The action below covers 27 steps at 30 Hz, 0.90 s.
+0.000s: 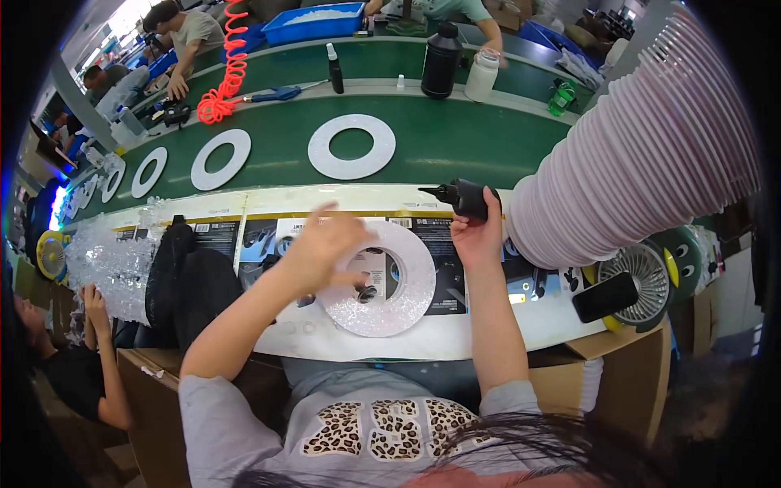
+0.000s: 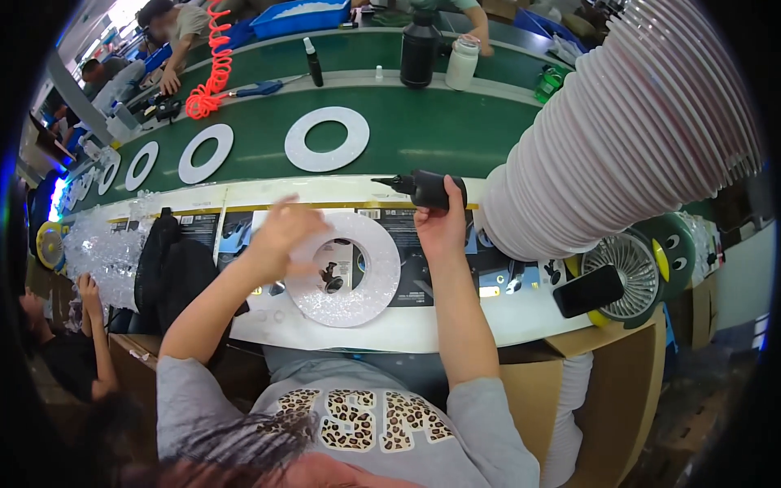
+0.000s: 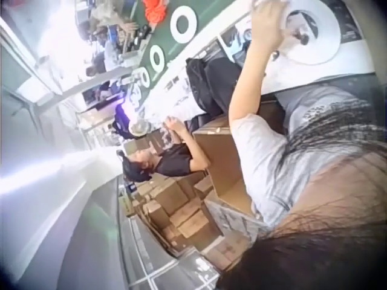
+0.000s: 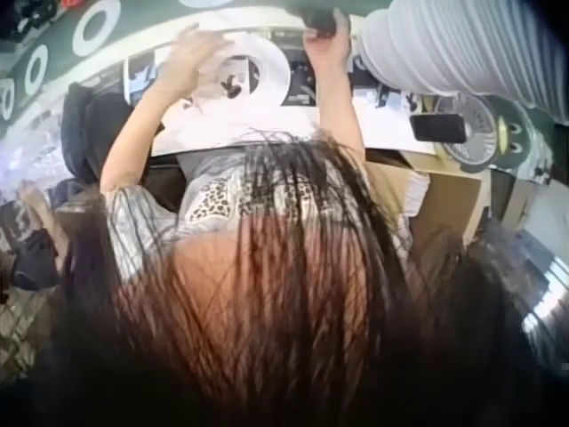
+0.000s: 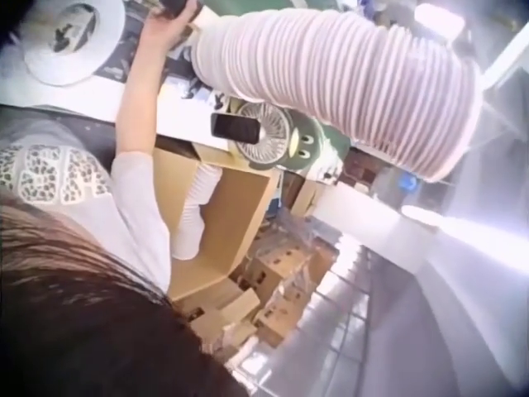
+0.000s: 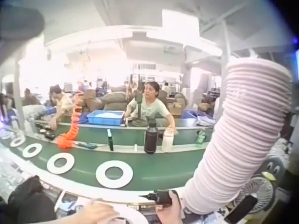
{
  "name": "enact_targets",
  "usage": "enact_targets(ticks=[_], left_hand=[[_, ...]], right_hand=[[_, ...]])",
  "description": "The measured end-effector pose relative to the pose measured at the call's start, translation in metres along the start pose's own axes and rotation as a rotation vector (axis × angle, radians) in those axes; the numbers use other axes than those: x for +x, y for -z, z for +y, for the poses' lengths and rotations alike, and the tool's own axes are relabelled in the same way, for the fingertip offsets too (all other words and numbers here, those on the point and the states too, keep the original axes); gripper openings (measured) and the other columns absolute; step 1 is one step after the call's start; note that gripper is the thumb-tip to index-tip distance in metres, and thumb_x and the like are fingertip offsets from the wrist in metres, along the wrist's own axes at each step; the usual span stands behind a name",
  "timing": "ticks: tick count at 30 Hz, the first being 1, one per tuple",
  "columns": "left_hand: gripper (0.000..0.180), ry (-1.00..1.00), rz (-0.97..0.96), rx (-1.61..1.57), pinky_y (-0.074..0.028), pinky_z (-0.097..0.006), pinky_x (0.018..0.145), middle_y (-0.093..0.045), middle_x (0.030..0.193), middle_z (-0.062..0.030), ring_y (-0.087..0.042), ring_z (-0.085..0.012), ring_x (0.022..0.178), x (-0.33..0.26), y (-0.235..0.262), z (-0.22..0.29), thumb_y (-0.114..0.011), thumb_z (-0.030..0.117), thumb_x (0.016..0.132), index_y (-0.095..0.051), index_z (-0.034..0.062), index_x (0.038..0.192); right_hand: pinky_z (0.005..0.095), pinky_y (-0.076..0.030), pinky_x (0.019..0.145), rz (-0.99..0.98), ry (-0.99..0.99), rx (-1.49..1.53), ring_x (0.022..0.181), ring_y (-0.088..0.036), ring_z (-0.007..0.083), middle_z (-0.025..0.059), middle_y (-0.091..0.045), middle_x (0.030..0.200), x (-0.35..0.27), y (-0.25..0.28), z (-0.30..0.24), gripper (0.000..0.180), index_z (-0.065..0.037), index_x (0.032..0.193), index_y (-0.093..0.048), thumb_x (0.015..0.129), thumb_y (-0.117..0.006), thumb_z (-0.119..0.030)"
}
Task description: Applying sealant to a circular light fixture component using a squeeze bottle.
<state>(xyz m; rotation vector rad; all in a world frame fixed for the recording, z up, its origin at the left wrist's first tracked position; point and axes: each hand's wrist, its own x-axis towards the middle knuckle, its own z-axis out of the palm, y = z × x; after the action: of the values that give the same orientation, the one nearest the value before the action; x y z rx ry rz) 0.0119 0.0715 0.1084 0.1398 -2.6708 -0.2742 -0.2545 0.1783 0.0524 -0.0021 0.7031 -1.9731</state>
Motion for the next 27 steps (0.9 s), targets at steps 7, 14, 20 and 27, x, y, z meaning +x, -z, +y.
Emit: enact_targets(ticks=[7,14,20,27], left_hand=[[0.053,0.547,0.207,-0.342,-0.041,-0.041,0.096,-0.061,0.113,-0.0149,-0.055,-0.0314,0.109,0.003,-0.040,-0.030,-0.075,0.021,0.073,-0.056,0.0066,0.120],[0.066,0.614,-0.125,-0.057,-0.041,-0.043,0.094,-0.062,0.111,-0.0148,-0.057,-0.0332,0.105,-0.009,-0.046,-0.026,-0.077,0.018,0.069,-0.049,0.0103,0.129],[0.067,0.724,-0.095,-0.035,-0.042,-0.041,0.093,-0.063,0.109,-0.0152,-0.058,-0.0321,0.102,-0.016,-0.034,-0.037,-0.077,0.018,0.070,-0.049,0.0096,0.129],[0.028,0.803,0.473,-0.328,-0.047,-0.034,0.084,-0.066,0.098,-0.0104,-0.062,-0.0239,0.093,-0.024,-0.058,-0.076,-0.064,0.021,0.087,-0.061,0.0041,0.109]], right_hand=[[0.0196,-0.041,0.045,-0.039,0.160,-0.238,0.067,-0.059,0.0085,0.0025,-0.066,0.091,-0.002,-0.002,0.014,0.019,-0.009,0.097,-0.061,0.088,-0.064,-0.026],[0.0190,-0.042,0.048,-0.012,0.090,-0.307,0.073,-0.060,0.0083,0.0042,-0.065,0.096,-0.011,-0.011,0.019,0.026,-0.007,0.107,-0.061,0.088,-0.062,-0.025],[0.0195,-0.045,0.051,-0.066,0.264,-0.556,0.075,-0.061,0.0111,0.0056,-0.065,0.094,-0.025,-0.018,0.017,0.030,-0.003,0.106,-0.061,0.086,-0.064,-0.024],[0.0232,-0.047,0.069,-0.216,0.741,-1.185,0.075,-0.058,0.0117,0.0061,-0.063,0.086,-0.049,-0.034,0.024,0.025,0.001,0.095,-0.064,0.077,-0.070,-0.016]])
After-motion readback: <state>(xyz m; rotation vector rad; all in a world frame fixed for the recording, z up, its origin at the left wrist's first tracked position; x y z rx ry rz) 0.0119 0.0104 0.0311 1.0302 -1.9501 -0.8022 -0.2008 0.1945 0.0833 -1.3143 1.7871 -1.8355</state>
